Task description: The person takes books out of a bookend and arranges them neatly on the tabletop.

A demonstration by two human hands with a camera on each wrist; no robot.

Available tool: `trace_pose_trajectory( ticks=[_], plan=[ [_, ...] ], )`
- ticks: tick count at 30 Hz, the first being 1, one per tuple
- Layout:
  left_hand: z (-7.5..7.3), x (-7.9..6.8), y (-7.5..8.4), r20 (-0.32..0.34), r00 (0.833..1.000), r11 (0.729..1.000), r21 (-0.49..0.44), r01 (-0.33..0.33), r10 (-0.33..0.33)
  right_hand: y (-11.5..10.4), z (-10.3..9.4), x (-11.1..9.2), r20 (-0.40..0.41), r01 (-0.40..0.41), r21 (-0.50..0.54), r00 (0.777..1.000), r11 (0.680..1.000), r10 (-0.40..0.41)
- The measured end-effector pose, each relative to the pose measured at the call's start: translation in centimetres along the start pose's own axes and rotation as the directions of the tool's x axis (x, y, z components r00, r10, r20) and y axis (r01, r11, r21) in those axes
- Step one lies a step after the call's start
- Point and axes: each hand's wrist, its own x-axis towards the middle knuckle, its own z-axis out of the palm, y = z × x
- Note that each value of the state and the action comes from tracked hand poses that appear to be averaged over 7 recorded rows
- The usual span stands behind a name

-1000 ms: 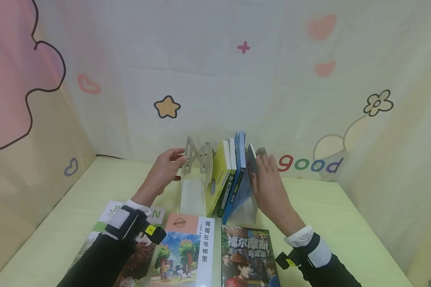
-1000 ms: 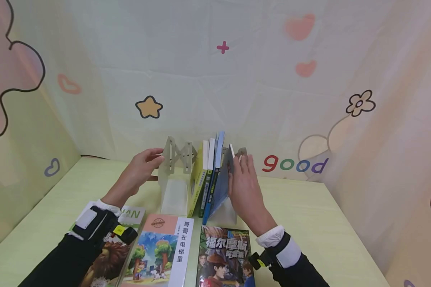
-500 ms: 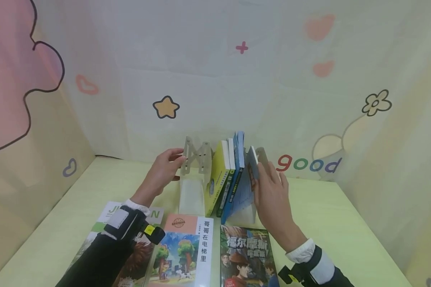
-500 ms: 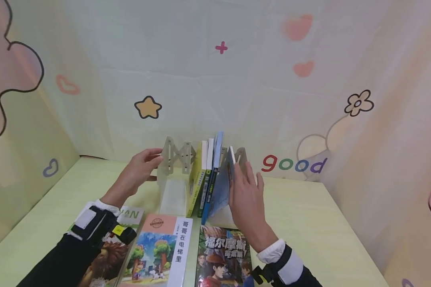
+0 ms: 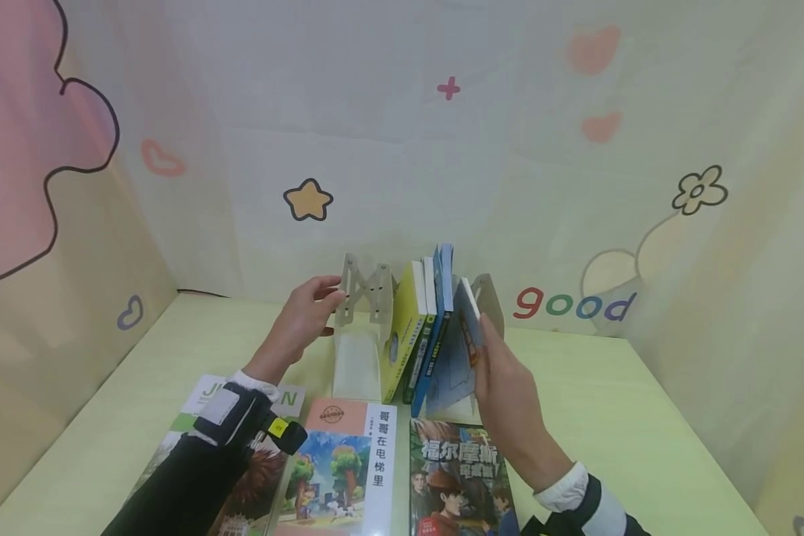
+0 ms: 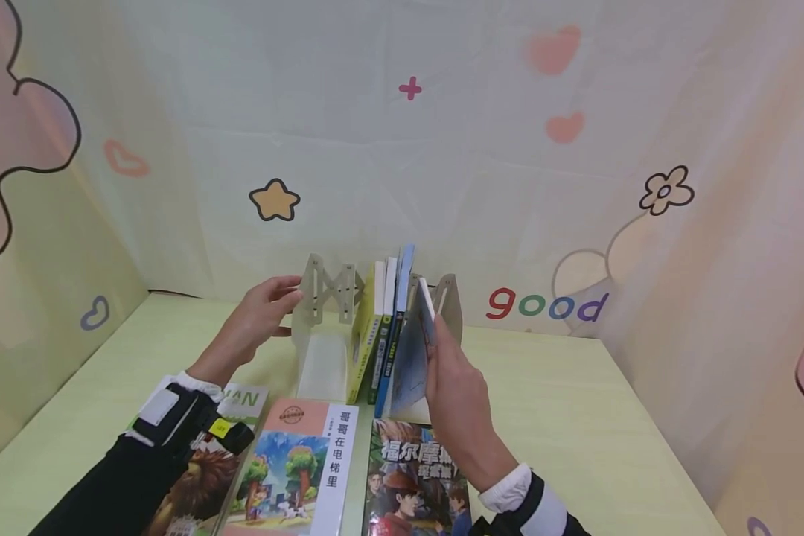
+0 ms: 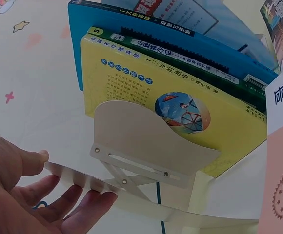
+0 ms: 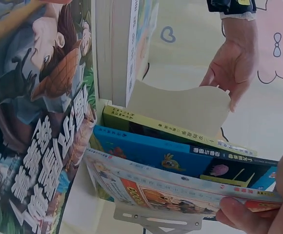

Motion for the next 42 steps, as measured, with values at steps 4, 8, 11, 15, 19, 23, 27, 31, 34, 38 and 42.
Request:
trace_pose_trajectory(
  ticks=[4, 8, 11, 15, 19, 23, 27, 31, 34, 38, 42],
  plan=[
    [0.0, 0.0, 0.0, -0.005, 1.000, 1.000, 0.004, 0.002, -0.002, 0.4, -0.6, -0.2, -0.033, -0.019, 0.073, 0.999, 0.997, 0.022],
    [0.1, 0.1, -0.1, -0.006, 1.000, 1.000, 0.007, 0.007, -0.007, 0.9, -1.6, -0.2, -0.098, -0.015, 0.095, 0.995, 0.995, 0.024],
    [0.1, 0.1, -0.1, -0.005, 1.000, 1.000, 0.006, 0.009, -0.009, 1.1, -2.6, 0.0, -0.149, -0.004, 0.102, 0.989, 0.995, 0.020],
    [0.1, 0.1, -0.1, -0.005, 1.000, 1.000, 0.000, 0.009, -0.009, 1.0, -3.9, 0.4, -0.200, 0.002, 0.094, 0.980, 0.996, 0.017],
    [0.1, 0.0, 0.0, -0.004, 1.000, 1.000, -0.004, 0.008, -0.008, 0.6, -5.1, 0.6, -0.235, 0.001, 0.097, 0.972, 0.995, 0.022],
    [0.1, 0.0, 0.0, -0.005, 1.000, 1.000, -0.006, 0.006, -0.006, 0.3, -6.1, 0.6, -0.256, 0.005, 0.098, 0.966, 0.995, 0.020],
    [0.0, 0.1, 0.0, -0.006, 1.000, 1.000, -0.003, 0.006, -0.006, 0.1, -7.0, 0.6, -0.268, 0.002, 0.085, 0.963, 0.996, 0.021],
    [0.2, 0.2, 0.1, 0.001, 1.000, 1.000, 0.010, 0.002, -0.002, 0.1, -8.0, 0.3, -0.266, -0.014, 0.070, 0.963, 0.997, 0.033],
    [0.2, 0.2, 0.3, 0.001, 1.000, 0.999, 0.036, -0.011, 0.011, 0.1, -8.7, 0.0, -0.261, -0.021, 0.066, 0.965, 0.998, 0.038],
    [0.3, 0.2, 0.5, -0.003, 0.999, 0.997, 0.073, -0.031, 0.032, -0.2, -9.4, -0.6, -0.242, -0.044, 0.063, 0.969, 0.997, 0.058],
    [0.2, 0.0, 0.4, -0.002, 0.999, 0.997, 0.077, -0.032, 0.033, -0.4, -9.9, -1.1, -0.214, -0.098, 0.066, 0.971, 0.993, 0.111]
  ],
)
